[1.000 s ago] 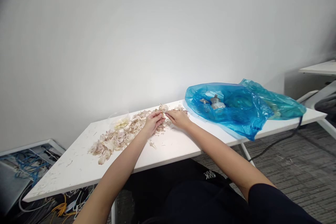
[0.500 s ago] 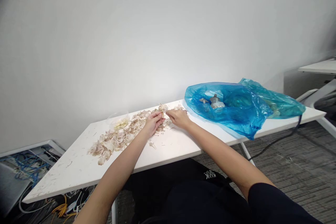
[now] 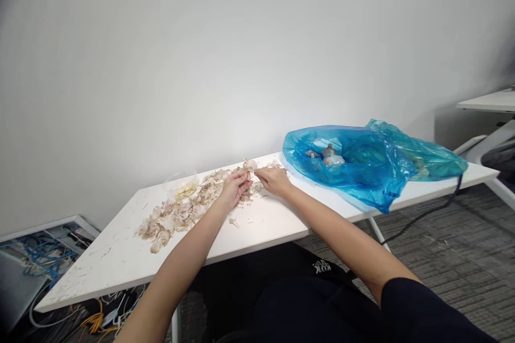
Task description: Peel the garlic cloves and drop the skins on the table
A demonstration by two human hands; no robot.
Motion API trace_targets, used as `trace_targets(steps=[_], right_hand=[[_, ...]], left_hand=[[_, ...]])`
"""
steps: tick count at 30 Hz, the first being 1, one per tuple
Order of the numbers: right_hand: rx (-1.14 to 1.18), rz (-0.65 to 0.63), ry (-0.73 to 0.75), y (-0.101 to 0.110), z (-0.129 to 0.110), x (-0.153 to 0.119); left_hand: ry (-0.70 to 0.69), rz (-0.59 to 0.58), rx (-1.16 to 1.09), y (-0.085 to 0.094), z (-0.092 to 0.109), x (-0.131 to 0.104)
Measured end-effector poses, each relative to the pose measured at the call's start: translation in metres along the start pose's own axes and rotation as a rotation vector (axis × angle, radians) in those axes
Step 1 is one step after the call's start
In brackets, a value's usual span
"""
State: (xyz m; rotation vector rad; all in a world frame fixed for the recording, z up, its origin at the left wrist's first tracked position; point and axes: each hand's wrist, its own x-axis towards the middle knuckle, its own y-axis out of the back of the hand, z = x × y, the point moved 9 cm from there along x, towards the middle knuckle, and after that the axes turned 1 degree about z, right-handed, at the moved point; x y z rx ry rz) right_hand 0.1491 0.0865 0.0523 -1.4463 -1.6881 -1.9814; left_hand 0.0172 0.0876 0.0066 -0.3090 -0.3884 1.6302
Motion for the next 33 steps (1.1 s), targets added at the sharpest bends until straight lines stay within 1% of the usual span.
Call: trace_targets(steps=[2, 5, 7, 9, 12, 15, 17, 24, 33], right_hand=[[0.013, 0.012, 0.01, 0.001, -0.002, 0.0], [0.019, 0.036, -0.005, 0.004, -0.003, 0.0], [0.021, 0.042, -0.041, 0.004, 0.0, 0.0], [0.025, 0.022, -0.071, 0.003, 0.002, 0.001], [0.032, -0.023, -0.088, -0.001, 0.003, 0.001], [0.028, -0.04, -0.107, -0.002, 0.003, 0.001], [0.028, -0.049, -0.099, -0.002, 0.0, 0.002], [0.038, -0.064, -0.083, -0.001, -0.003, 0.002], [0.101, -0.033, -0.034, 0.003, -0.008, 0.002]], left_hand=[[-0.01, 0.032, -0.018, 0.004, 0.003, 0.002], [-0.044, 0.091, -0.053, 0.015, 0.013, 0.004], [-0.067, 0.082, -0.051, 0.018, 0.021, 0.004], [-0.071, 0.051, -0.032, 0.016, 0.024, 0.003], [-0.046, 0.019, -0.003, 0.011, 0.017, 0.0], [0.0, -0.017, 0.02, 0.002, 0.005, -0.002], [0.019, -0.036, 0.024, -0.002, 0.001, -0.003], [-0.018, -0.046, -0.021, 0.001, 0.006, -0.002], [-0.008, -0.093, 0.005, -0.003, 0.004, -0.002]])
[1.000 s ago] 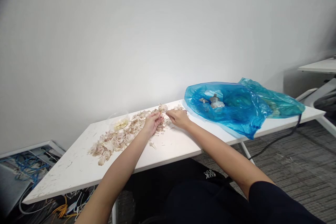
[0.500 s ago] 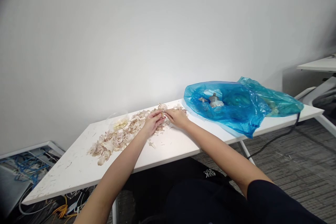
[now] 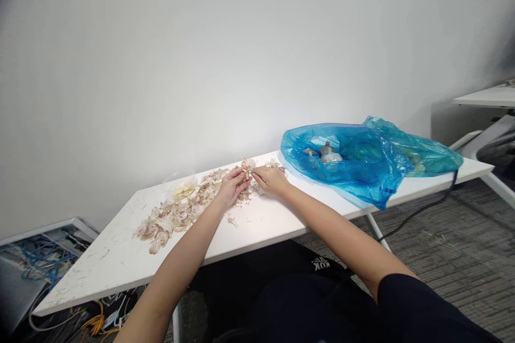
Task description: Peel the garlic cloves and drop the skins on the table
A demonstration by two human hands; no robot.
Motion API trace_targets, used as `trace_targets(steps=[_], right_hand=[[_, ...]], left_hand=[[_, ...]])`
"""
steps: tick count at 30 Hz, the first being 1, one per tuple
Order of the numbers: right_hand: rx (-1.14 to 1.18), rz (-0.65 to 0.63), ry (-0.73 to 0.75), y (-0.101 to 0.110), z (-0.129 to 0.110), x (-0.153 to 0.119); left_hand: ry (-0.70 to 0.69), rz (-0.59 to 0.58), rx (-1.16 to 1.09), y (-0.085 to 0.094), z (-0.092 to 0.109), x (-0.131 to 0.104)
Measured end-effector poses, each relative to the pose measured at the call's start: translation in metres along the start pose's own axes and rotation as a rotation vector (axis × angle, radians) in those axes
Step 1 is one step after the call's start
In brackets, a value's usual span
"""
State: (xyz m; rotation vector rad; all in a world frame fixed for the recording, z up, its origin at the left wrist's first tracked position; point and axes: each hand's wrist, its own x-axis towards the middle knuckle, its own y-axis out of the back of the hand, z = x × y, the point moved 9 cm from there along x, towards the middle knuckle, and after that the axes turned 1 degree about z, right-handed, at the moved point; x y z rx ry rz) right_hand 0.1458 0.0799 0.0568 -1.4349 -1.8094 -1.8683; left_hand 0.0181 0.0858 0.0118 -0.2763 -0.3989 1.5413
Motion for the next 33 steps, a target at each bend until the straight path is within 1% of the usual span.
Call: trace_targets(steps=[13, 26, 33], right_hand=[[0.014, -0.056, -0.004, -0.003, 0.003, 0.0], [0.119, -0.083, 0.032, -0.007, 0.006, -0.001], [0.207, -0.097, 0.019, -0.01, 0.009, -0.002]], left_hand=[[0.028, -0.032, 0.03, -0.004, 0.0, -0.002], [0.082, -0.051, 0.045, -0.004, -0.005, -0.001], [0.1, -0.061, 0.04, -0.004, -0.005, -0.002]])
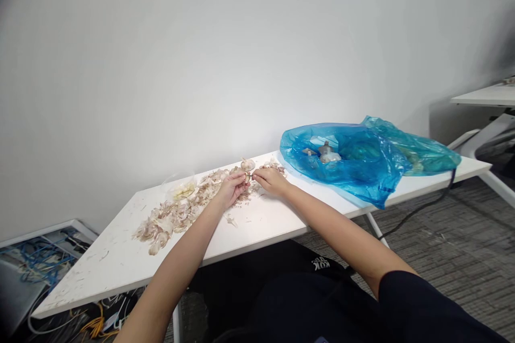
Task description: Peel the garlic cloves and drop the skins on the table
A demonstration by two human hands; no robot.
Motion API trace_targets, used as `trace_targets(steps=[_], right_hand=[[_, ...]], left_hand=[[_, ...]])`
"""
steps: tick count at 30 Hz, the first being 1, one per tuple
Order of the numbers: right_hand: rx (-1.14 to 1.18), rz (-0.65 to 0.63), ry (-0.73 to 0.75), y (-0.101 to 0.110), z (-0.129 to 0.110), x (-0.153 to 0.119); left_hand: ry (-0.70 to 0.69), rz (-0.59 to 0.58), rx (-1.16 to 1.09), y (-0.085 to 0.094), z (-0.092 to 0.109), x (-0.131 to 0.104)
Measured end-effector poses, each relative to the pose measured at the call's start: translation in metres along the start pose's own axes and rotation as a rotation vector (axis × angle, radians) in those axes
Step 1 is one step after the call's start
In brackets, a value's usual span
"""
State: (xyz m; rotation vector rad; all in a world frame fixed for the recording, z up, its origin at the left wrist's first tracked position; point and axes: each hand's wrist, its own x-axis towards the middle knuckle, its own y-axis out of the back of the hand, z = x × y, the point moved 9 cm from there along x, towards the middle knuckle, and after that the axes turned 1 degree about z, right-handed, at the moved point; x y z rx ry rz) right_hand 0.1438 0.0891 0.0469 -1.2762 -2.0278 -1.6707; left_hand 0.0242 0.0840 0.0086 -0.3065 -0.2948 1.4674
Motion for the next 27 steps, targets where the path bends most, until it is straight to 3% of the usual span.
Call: trace_targets(steps=[10, 15, 27], right_hand=[[-0.052, -0.002, 0.04, 0.0002, -0.0036, -0.0003], [-0.122, 0.06, -0.016, 0.0047, -0.0028, 0.0002], [-0.229, 0.011, -0.075, 0.0023, -0.0033, 0.0015]], left_hand=[[-0.012, 0.045, -0.027, 0.0037, 0.0002, 0.0016], [-0.035, 0.036, -0.029, 0.0042, 0.0031, 0.0028], [-0.049, 0.054, -0.023, 0.0038, 0.0045, 0.0007]])
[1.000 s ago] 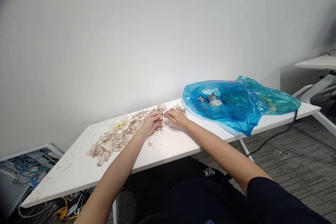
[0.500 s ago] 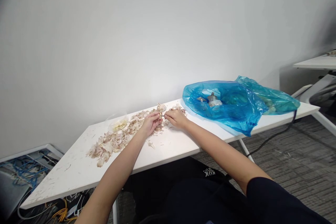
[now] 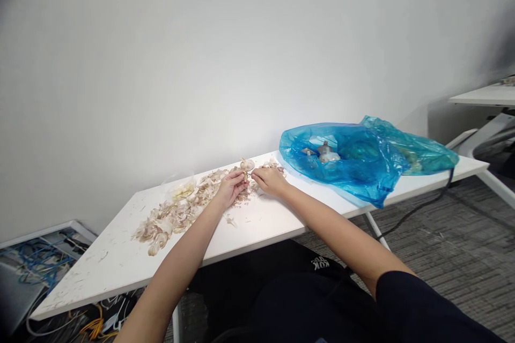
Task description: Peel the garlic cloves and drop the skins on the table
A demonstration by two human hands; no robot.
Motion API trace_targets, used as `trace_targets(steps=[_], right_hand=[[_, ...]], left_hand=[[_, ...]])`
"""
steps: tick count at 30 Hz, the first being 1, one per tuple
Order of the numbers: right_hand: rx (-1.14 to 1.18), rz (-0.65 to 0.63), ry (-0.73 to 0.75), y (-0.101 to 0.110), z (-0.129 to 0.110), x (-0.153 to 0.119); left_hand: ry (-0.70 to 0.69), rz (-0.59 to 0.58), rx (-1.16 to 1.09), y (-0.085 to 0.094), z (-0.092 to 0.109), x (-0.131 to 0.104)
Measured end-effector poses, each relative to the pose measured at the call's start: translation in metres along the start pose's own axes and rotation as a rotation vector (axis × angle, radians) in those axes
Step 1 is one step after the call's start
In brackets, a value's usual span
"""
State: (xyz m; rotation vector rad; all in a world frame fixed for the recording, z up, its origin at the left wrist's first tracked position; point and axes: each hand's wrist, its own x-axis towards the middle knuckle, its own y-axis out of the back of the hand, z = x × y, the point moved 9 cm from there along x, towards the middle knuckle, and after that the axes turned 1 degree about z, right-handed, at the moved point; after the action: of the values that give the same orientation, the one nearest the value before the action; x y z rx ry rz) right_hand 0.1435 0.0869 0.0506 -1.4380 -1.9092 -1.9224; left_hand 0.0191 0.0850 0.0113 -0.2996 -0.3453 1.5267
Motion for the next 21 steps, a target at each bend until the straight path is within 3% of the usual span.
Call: trace_targets(steps=[21], right_hand=[[0.095, -0.03, 0.064, -0.0045, 0.0047, -0.0001]], left_hand=[[-0.008, 0.01, 0.067, 0.0001, 0.0008, -0.0017]])
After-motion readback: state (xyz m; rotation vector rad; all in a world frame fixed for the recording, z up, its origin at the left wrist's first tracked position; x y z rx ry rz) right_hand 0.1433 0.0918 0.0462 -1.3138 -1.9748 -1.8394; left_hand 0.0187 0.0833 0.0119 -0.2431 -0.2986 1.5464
